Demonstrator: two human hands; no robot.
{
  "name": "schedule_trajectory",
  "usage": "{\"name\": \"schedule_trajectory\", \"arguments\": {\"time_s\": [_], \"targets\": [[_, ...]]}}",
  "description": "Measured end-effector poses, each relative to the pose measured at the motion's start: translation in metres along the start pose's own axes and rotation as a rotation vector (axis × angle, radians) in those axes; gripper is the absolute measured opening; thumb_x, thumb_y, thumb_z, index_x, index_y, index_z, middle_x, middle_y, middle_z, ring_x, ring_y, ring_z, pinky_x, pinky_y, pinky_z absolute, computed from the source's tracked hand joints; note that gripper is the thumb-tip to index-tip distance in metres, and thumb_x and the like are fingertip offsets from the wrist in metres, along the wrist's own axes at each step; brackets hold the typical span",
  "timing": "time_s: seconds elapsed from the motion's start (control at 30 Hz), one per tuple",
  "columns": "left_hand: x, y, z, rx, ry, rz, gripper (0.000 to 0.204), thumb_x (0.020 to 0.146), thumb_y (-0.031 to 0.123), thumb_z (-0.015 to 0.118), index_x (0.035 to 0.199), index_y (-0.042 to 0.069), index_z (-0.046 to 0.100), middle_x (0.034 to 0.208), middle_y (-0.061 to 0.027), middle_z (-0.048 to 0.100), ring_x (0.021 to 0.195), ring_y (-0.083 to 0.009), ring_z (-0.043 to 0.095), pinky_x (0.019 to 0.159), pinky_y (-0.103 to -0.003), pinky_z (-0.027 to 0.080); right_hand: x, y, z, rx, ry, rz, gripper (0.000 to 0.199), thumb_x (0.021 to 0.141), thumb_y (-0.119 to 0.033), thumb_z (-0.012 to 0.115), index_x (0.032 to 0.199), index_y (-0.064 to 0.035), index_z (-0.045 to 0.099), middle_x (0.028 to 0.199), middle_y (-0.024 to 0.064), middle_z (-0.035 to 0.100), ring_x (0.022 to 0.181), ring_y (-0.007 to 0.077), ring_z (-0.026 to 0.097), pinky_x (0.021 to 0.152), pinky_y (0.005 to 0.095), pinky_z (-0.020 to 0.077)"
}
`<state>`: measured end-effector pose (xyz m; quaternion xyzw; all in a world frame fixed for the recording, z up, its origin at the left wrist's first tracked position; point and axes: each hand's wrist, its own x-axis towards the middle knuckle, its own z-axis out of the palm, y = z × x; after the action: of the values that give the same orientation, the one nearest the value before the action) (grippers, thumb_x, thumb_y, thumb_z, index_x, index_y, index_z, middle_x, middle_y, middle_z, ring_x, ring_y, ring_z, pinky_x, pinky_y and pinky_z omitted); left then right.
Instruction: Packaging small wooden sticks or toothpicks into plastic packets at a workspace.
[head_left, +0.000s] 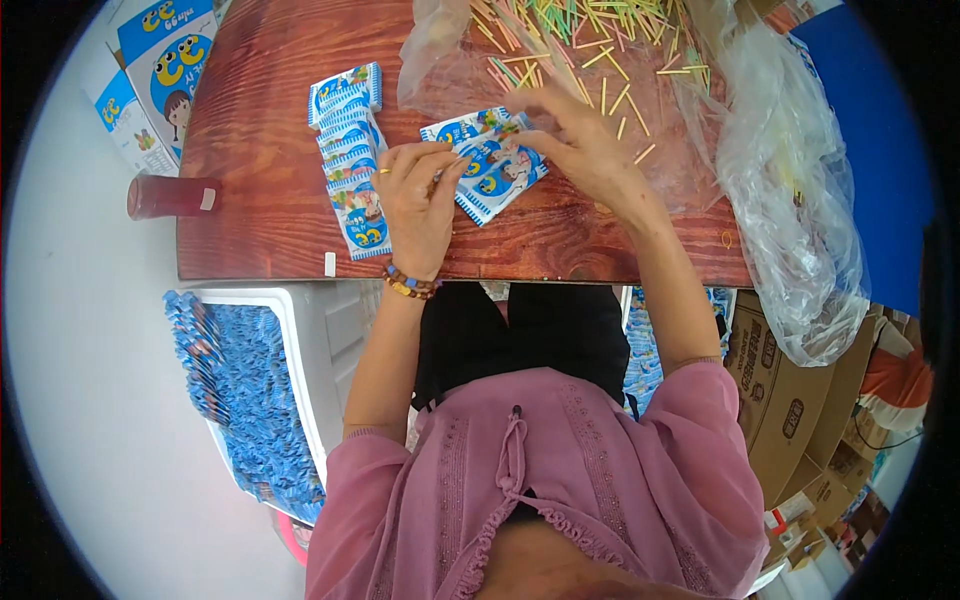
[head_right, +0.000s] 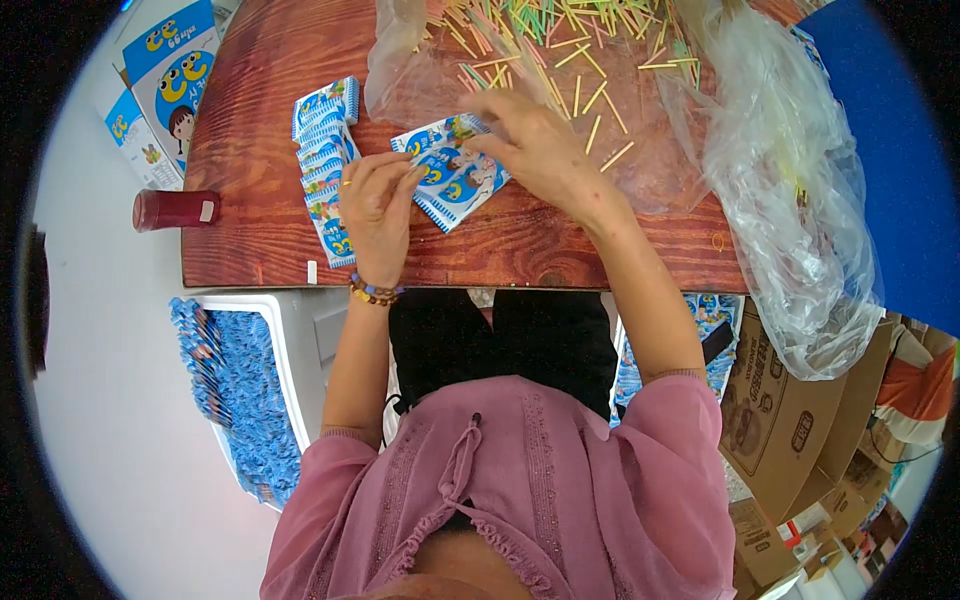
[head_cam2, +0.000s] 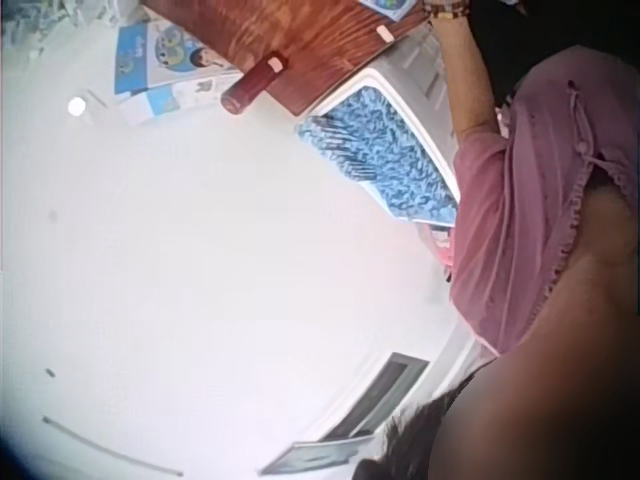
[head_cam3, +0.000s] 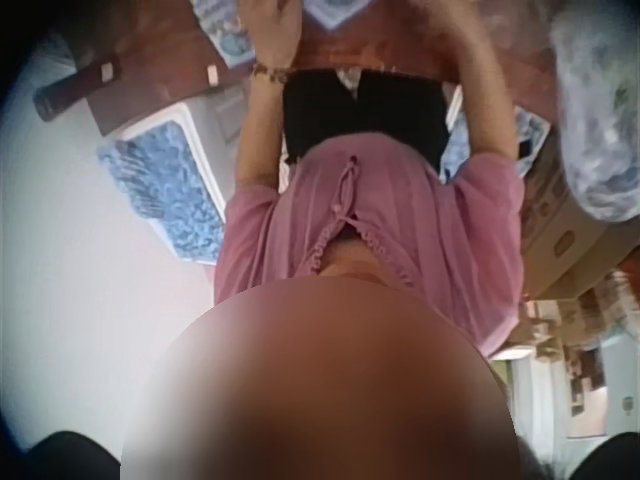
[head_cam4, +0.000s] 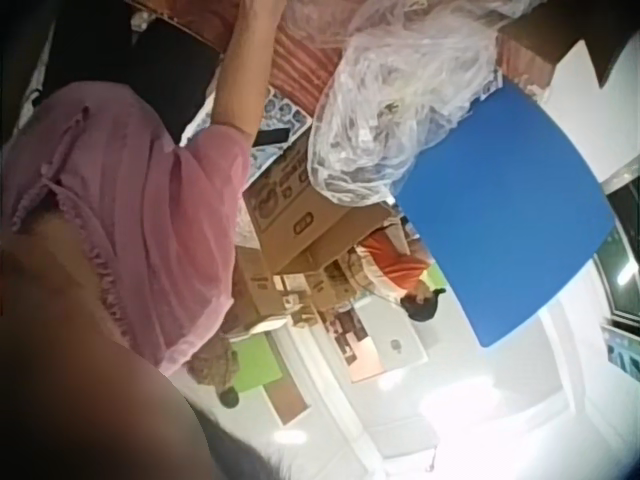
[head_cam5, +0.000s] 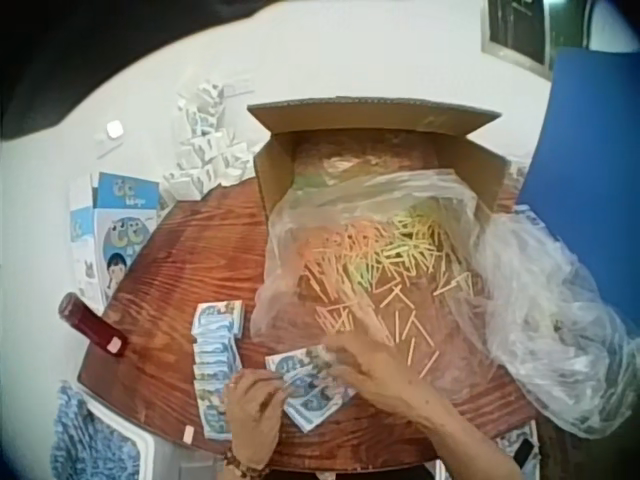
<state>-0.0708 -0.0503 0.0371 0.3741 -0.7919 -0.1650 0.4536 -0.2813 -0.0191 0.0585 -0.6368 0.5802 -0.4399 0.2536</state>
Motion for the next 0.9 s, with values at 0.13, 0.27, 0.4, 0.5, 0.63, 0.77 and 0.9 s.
{"name": "schedule_trajectory", "arguments": {"time_s": [0.13,0.27,0.4,0.5,0.63,0.77,0.9], "targets": [[0.002,0.01,-0.003,-0.576,0.068,-0.59,0.009,0.086,0.011,0.068,0.09,0.003,0.066,0.089,-0.0011,0.066,0.077,-0.0075,0.056,0.067,-0.024,0.045,0.001,0.001,0.001,0.32,-0.201,0.173,0.022,0.09,-0.009,0.061,0.109,0.0006,0.063,0.1,0.0051,0.067,0.085,0.0098,0.062,0.077,0.0234,0.0497],[-0.002,0.016,-0.003,-1.063,0.082,-0.742,0.015,0.093,0.013,0.062,0.102,0.001,0.065,0.095,-0.0033,0.068,0.084,-0.0056,0.06,0.071,-0.021,0.049,-0.005,-0.007,0.003,0.592,-0.221,0.2,0.021,0.089,-0.01,0.064,0.107,0.0012,0.063,0.1,0.0046,0.067,0.085,0.009,0.062,0.076,0.0236,0.05],[-0.009,0.019,-0.004,-1.308,0.142,-0.835,0.015,0.093,0.012,0.06,0.102,0.002,0.066,0.098,-0.0044,0.068,0.088,-0.008,0.062,0.076,-0.024,0.05,-0.016,-0.009,0.004,0.775,-0.352,0.315,0.019,0.088,-0.009,0.064,0.106,-0.0019,0.064,0.099,0.0043,0.067,0.084,0.0093,0.063,0.077,0.0247,0.0508],[-0.01,0.027,0.001,-1.38,0.16,-0.968,0.015,0.094,0.014,0.06,0.101,0.002,0.066,0.098,-0.0048,0.069,0.088,-0.0085,0.063,0.078,-0.026,0.051,-0.024,0.014,0.009,0.87,-0.329,0.23,0.02,0.087,-0.008,0.064,0.107,-0.0024,0.063,0.099,0.0047,0.068,0.083,0.0094,0.063,0.075,0.0241,0.0509],[-0.017,0.03,0.001,-1.268,0.177,-0.908,0.015,0.093,0.014,0.061,0.099,0.001,0.067,0.096,-0.0049,0.069,0.087,-0.0084,0.063,0.078,-0.026,0.051,-0.021,0.004,0.004,0.832,-0.278,0.272,0.021,0.086,-0.007,0.066,0.106,-0.0018,0.065,0.096,0.0041,0.068,0.081,0.0091,0.063,0.073,0.0231,0.0504],[-0.017,0.037,0.001,-1.194,0.172,-0.853,0.015,0.092,0.01,0.062,0.101,-0.001,0.067,0.095,-0.0054,0.069,0.082,-0.0077,0.063,0.074,-0.024,0.051,-0.018,-0.008,0.005,0.81,-0.272,0.303,0.019,0.086,-0.007,0.067,0.103,-0.0005,0.067,0.09,0.0029,0.069,0.081,0.0082,0.062,0.073,0.0232,0.0498],[-0.022,0.036,-0.002,-1.01,0.094,-0.723,0.018,0.088,0.003,0.065,0.104,-0.004,0.066,0.097,-0.0055,0.069,0.08,-0.0066,0.062,0.071,-0.022,0.05,-0.021,-0.009,0.004,0.703,-0.173,0.217,0.016,0.085,-0.008,0.067,0.098,0.0008,0.069,0.087,0.0025,0.069,0.079,0.0065,0.061,0.071,0.0228,0.0495]]}}
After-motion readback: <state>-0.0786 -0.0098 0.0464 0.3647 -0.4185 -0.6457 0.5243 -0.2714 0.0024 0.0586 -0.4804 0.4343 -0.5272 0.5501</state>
